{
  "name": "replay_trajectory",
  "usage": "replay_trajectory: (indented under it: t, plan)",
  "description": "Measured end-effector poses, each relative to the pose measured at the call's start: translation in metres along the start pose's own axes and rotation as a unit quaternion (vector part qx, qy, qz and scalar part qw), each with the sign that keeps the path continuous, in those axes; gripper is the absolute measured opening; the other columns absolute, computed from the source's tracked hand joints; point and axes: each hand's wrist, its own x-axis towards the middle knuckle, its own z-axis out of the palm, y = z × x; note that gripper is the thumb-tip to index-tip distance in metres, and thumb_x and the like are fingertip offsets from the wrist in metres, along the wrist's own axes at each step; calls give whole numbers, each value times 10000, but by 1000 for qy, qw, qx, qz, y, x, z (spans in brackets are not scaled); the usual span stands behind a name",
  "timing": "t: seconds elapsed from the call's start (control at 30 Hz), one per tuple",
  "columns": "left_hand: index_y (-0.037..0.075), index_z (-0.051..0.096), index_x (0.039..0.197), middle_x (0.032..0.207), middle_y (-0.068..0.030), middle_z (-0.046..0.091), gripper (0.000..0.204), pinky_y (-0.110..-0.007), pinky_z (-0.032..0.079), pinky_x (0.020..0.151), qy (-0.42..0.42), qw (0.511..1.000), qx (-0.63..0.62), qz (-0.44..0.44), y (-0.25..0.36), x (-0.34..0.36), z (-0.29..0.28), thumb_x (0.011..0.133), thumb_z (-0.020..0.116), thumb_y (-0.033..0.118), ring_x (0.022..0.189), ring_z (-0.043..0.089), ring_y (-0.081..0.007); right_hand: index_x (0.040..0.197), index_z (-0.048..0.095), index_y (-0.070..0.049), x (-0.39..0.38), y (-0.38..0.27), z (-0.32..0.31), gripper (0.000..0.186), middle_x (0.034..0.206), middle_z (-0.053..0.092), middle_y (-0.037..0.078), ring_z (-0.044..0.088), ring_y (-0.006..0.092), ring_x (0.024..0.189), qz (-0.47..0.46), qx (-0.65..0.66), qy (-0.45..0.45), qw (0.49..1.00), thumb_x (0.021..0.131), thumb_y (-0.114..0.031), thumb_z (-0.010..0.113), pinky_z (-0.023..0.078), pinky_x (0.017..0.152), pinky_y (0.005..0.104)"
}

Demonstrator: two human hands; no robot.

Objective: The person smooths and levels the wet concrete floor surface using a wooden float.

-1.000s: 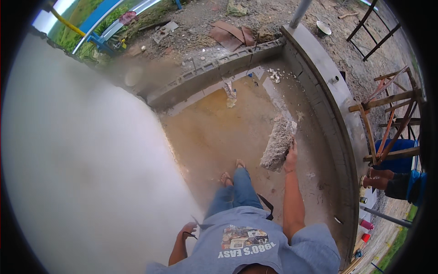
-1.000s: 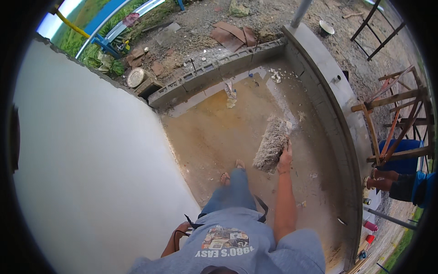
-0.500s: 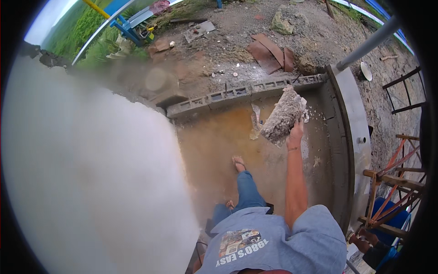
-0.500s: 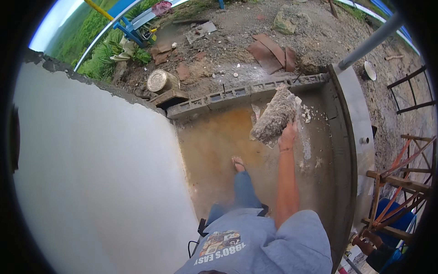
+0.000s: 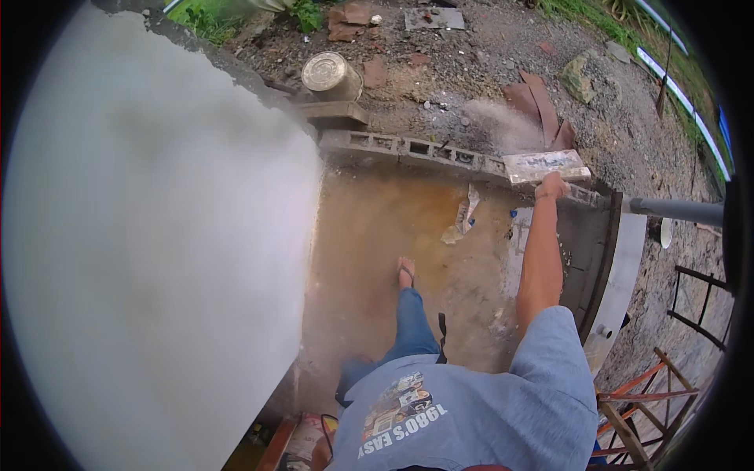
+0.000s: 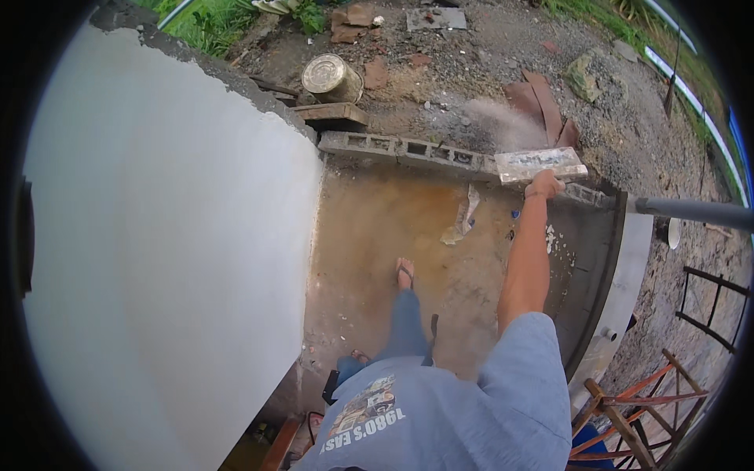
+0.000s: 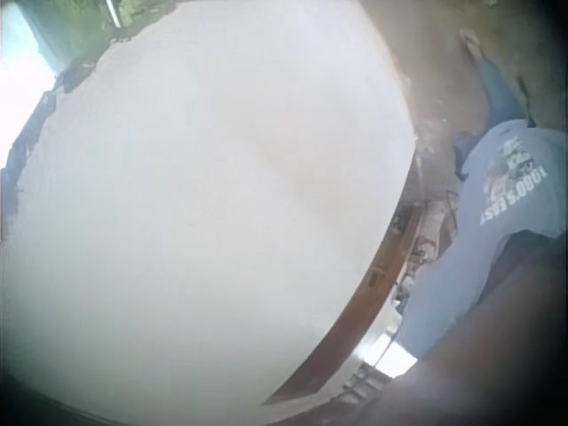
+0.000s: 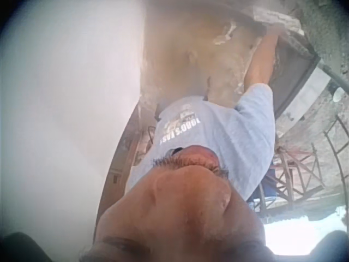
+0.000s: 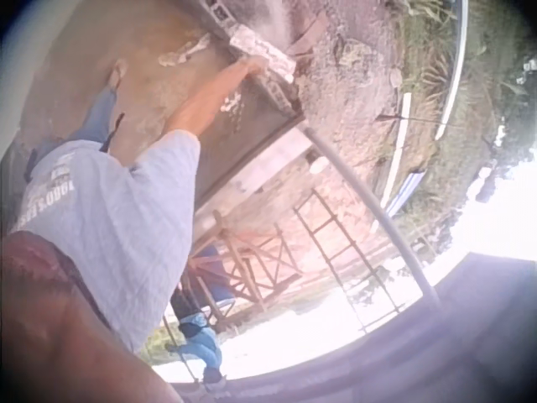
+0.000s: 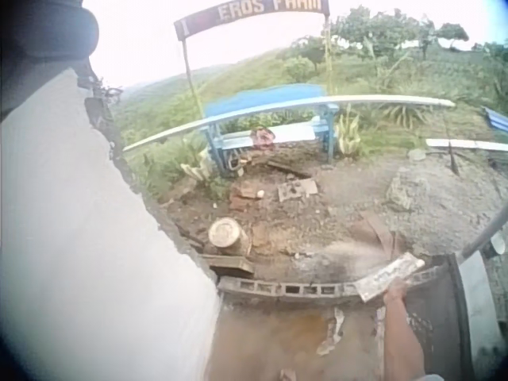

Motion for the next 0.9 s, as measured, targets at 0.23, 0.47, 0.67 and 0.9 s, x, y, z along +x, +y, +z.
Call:
replay_trajectory:
  t: [0.23,0.47,0.67,0.9]
  plan:
    - [141,505,1424,1373,-105,572,492,-516,562,871,7,987,-134,-87,-151,-27,1,968,584,306,1181,605,-303,1314,466,137,-58,-7,-28,577,1223,602,245,676,385,998,-4,100,-148,984,865,-165,668,591,792,534]
    - [14,692,1064,1089,-135,734,359,-356,506,894,194,896,-4,399,-104,-14,32,1006,508,317,990,673,-224,1294,463,164,-168,45,-22,529,1207,604,256,667,364,958,-215,-221,-360,881,899,-129,657,583,771,497]
    - [4,663,1037,1062,-174,721,378,-378,496,917,205,913,-86,341,-166,-30,41,1051,431,303,1006,675,-274,1362,435,89,-319,164,-90,568,1210,594,234,643,326,953,-198,-155,-659,708,893,-137,661,553,780,439]
    - [-12,670,1021,1055,-215,710,447,-394,500,913,281,910,-142,269,-349,14,56,1024,463,384,1024,680,-309,1300,464,40,-530,247,-256,531,1110,619,253,644,339,953,-499,-282,-684,451,855,-166,668,516,817,463]
